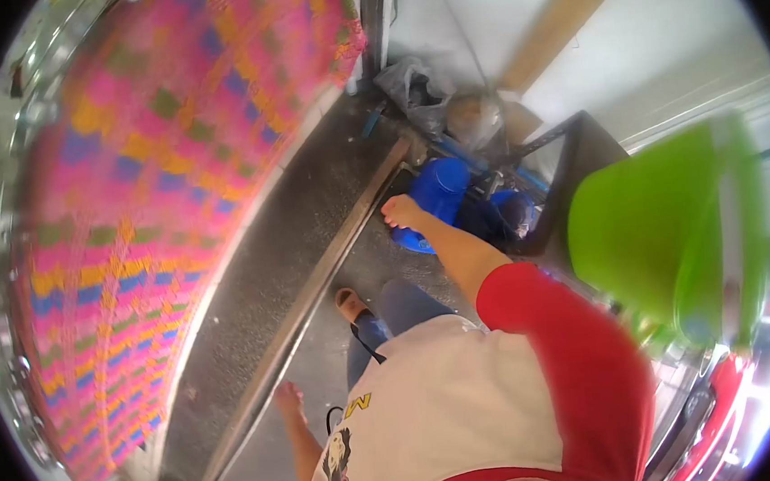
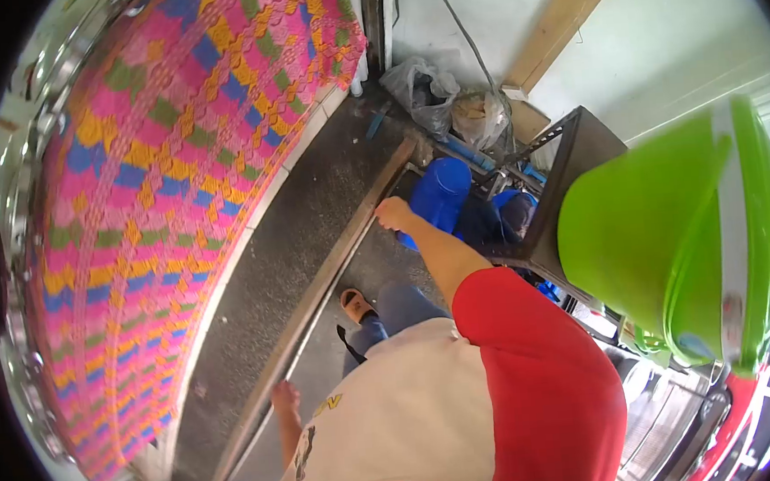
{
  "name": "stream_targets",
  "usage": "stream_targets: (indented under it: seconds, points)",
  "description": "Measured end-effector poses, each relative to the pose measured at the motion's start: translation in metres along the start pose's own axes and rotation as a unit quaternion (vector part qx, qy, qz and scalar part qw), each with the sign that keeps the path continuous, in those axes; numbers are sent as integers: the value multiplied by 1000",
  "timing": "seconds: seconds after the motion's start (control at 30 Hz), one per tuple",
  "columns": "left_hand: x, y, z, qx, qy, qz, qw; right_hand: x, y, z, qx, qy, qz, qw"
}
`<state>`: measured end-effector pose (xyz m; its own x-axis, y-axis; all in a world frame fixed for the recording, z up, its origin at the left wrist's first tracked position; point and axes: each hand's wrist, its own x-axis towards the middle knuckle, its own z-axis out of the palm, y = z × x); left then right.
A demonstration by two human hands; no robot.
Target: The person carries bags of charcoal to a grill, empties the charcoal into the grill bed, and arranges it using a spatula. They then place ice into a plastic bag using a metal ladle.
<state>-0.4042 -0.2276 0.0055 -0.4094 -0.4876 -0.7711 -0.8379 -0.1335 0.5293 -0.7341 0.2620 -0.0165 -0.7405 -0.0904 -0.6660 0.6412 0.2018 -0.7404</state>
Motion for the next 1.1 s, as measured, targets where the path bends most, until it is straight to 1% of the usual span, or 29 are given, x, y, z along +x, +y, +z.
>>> stream_targets:
  seconds: [0.03,0.07,0.1,0.13,0.17,0.2,0.23,0.27,0.3,0.37,0.4,0.43,0.47,0.5,0.53,0.57,0.6,0.67,0.7,0.73,0.77,0.8,0.83,0.9,0.93,0.97,1.0,1.03,1.1]
  points:
    - [16,48,11,-3,-17,60,998,22,-4,-20,10,6,6,1000]
    - [26,103,20,-10,-33,123,992,51,-13,-40,62,-2,81,995]
    - [24,156,37,-3,-37,129,991,79,-14,-59,90,-4,116,989]
    - [17,203,58,25,-29,174,984,108,-15,-79,118,-4,151,981]
    - [11,236,80,51,-22,215,975,132,-16,-97,140,9,154,978]
    - [8,256,94,57,-58,219,972,155,-15,-114,143,23,138,980]
    - [15,266,109,59,-95,224,968,180,-15,-132,136,37,114,983]
    - [29,261,125,102,-98,248,959,206,-13,-152,111,49,87,989]
    - [37,252,126,156,-96,265,947,233,-3,-171,78,58,62,993]
    - [35,247,139,307,-127,180,926,292,19,-212,-106,82,-10,991]
    - [42,231,147,289,-141,142,936,326,36,-235,-373,148,-60,914]
    - [46,210,144,275,-156,100,943,337,39,-244,-287,237,-11,928]
    - [48,197,139,312,-161,42,936,346,40,-252,-186,330,22,925]
    - [51,176,138,340,-168,-7,925,345,30,-270,-168,369,30,914]
    - [58,156,129,307,-158,-64,936,350,30,-285,-148,399,44,904]
    - [63,140,123,273,-142,-120,944,359,25,-295,-130,477,58,868]
    - [55,139,124,270,-128,-163,940,371,24,-307,-109,550,72,825]
    - [46,145,129,277,-107,-218,930,405,47,-333,-70,616,83,780]
    - [43,149,128,279,-98,-237,926,409,45,-340,-69,611,85,784]
    - [42,152,129,279,-92,-249,923,402,32,-346,56,519,93,848]
    - [39,155,126,278,-86,-257,922,396,20,-349,181,414,99,887]
    - [37,160,124,279,-80,-262,921,400,26,-353,217,370,102,898]
    - [38,165,122,278,-76,-263,921,407,29,-352,220,366,104,898]
    - [41,175,119,273,-73,-260,923,423,36,-359,283,382,89,875]
    - [42,181,119,268,-78,-256,925,431,41,-363,284,384,90,874]
    - [46,188,116,262,-83,-248,929,435,40,-366,399,389,-2,831]
    - [52,192,114,251,-97,-239,933,436,40,-367,504,385,-95,768]
    - [56,195,110,229,-111,-229,939,429,34,-360,507,385,-95,765]
    - [64,197,96,139,-162,-220,952,413,14,-348,486,460,57,741]
